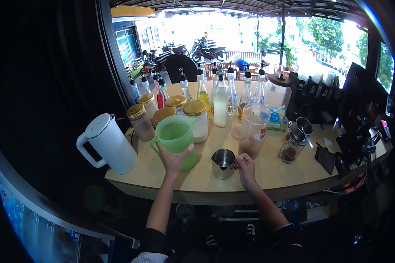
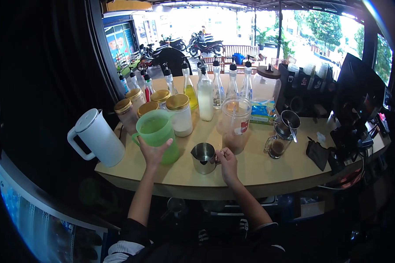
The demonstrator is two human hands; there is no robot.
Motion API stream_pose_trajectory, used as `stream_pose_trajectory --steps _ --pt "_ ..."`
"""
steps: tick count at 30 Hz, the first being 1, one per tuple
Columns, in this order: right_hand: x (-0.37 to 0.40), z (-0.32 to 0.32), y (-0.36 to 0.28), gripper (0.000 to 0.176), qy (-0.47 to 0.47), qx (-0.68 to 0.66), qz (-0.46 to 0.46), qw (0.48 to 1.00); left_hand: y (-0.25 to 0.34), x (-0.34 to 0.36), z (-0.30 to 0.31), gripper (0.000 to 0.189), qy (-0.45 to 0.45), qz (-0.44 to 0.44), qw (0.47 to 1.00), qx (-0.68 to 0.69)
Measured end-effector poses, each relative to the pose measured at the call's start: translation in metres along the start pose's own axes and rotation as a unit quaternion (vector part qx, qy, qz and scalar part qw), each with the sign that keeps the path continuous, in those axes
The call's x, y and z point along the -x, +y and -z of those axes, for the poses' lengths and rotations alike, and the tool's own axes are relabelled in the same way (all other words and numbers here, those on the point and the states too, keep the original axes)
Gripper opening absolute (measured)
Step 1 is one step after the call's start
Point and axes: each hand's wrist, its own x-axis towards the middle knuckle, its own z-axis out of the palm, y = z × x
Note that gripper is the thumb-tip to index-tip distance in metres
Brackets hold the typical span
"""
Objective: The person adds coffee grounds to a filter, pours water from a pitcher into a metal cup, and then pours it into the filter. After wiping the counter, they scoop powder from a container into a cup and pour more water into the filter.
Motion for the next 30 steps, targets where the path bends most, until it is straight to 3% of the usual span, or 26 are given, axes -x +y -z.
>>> stream_pose_trajectory --steps 2,8,18,30 --pt "-0.001 0.004 0.003 0.019 0.002 0.073 0.017 0.997 -0.004 -0.004 0.006 0.09 -0.019 0.002 1.0 0.013" --pt "0.003 -0.001 -0.003 0.017 0.003 0.096 0.018 0.995 -0.002 -0.011 0.028 0.089 -0.102 0.007 0.994 0.033" --pt "0.001 -0.018 -0.015 0.021 -0.015 0.0 -0.003 1.0 0.038 -0.01 0.041 0.092 -0.211 -0.004 0.977 -0.04" --pt "-0.005 -0.026 -0.045 0.021 -0.018 -0.013 0.032 0.999 0.044 -0.009 0.029 0.099 -0.255 -0.031 0.963 -0.081"
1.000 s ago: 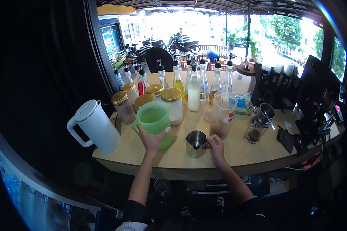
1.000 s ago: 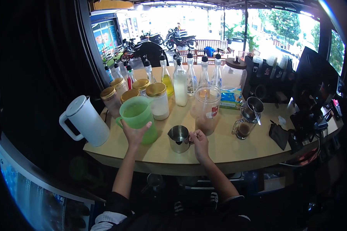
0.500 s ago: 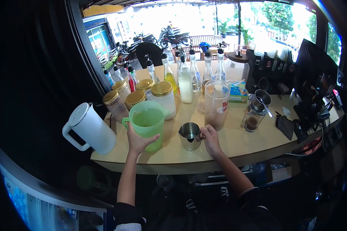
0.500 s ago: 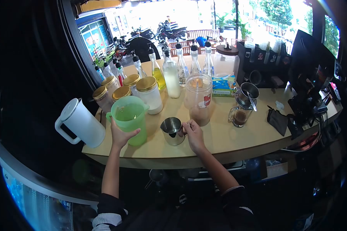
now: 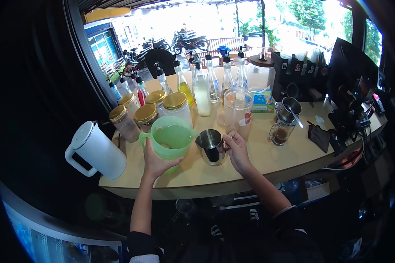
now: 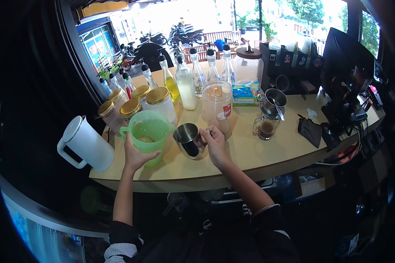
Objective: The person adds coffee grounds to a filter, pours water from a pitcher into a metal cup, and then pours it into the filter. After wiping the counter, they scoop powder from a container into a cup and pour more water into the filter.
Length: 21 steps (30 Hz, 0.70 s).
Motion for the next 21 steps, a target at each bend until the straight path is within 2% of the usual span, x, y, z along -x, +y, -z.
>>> stream_pose_trajectory --steps 6,21 --pt "0.004 -0.001 -0.013 0.02 0.006 -0.013 0.009 1.0 0.014 -0.005 -0.004 0.105 -0.021 -0.037 0.999 -0.02" --pt "0.014 0.02 -0.012 0.019 0.039 0.011 0.028 0.999 0.005 -0.005 -0.011 0.112 -0.031 -0.029 0.997 -0.06"
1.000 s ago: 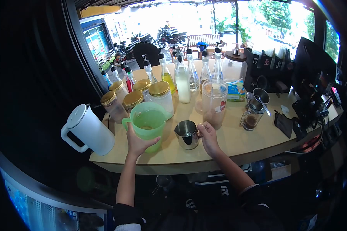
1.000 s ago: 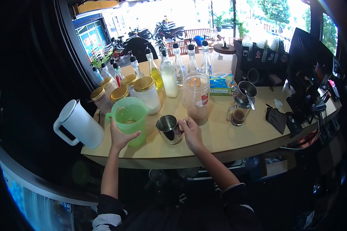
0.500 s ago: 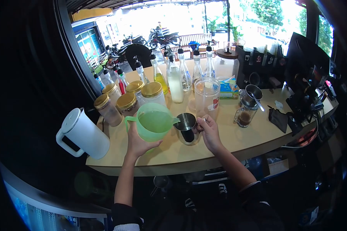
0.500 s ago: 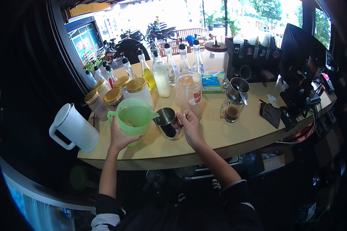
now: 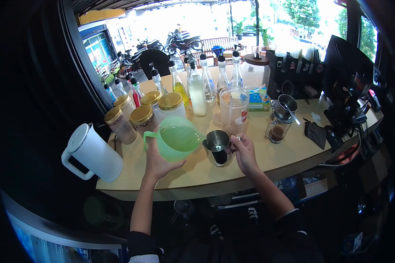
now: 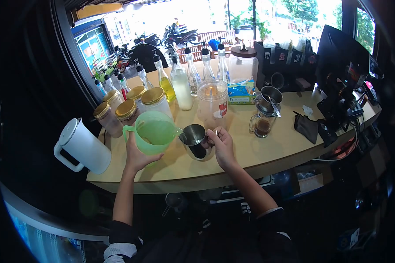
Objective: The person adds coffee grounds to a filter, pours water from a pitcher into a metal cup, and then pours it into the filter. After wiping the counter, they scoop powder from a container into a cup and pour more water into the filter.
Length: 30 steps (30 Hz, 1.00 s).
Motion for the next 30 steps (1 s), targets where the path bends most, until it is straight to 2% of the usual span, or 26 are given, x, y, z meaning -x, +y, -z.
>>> stream_pose_trajectory --steps 9,30 --pt "0.005 0.001 -0.006 0.018 0.003 -0.009 0.0 1.0 0.0 0.0 -0.006 0.117 -0.006 -0.009 1.0 0.011" --pt "0.01 0.014 -0.001 0.011 -0.002 -0.02 0.002 1.0 0.011 0.003 -0.007 0.114 -0.013 -0.035 0.998 -0.041"
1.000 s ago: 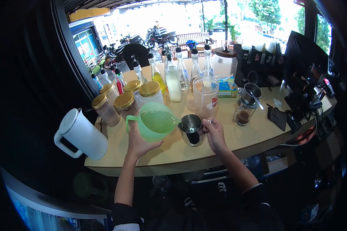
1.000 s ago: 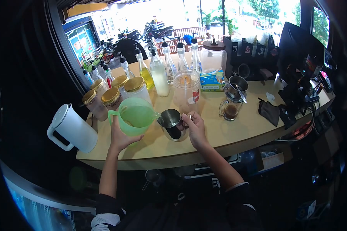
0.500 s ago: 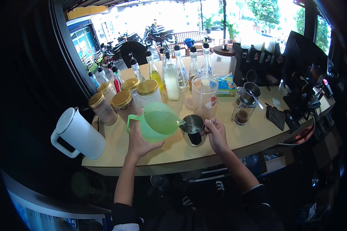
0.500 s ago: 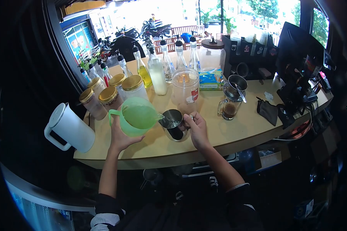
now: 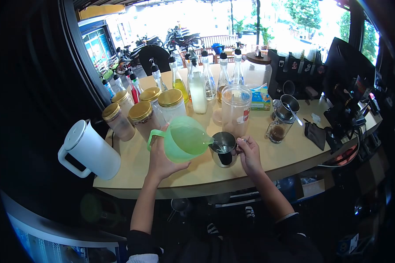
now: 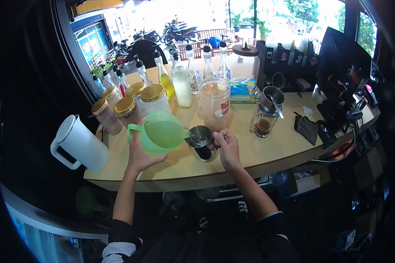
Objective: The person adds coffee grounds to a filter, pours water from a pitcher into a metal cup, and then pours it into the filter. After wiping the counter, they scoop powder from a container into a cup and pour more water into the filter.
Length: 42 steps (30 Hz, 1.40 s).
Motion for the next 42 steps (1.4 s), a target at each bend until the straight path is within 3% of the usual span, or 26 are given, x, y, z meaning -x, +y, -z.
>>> stream_pose_trajectory --steps 19,34,42 --pt "0.003 0.005 0.002 0.014 0.01 -0.014 -0.019 1.0 -0.005 0.003 -0.011 0.116 0.018 -0.042 0.997 -0.059" --pt "0.007 0.004 0.001 0.014 0.023 -0.015 -0.021 0.999 -0.004 0.004 -0.01 0.114 0.016 -0.035 0.998 -0.05" --pt "0.004 -0.003 -0.001 0.014 0.007 -0.031 -0.022 0.999 -0.005 0.005 -0.004 0.112 0.015 0.014 1.0 0.008"
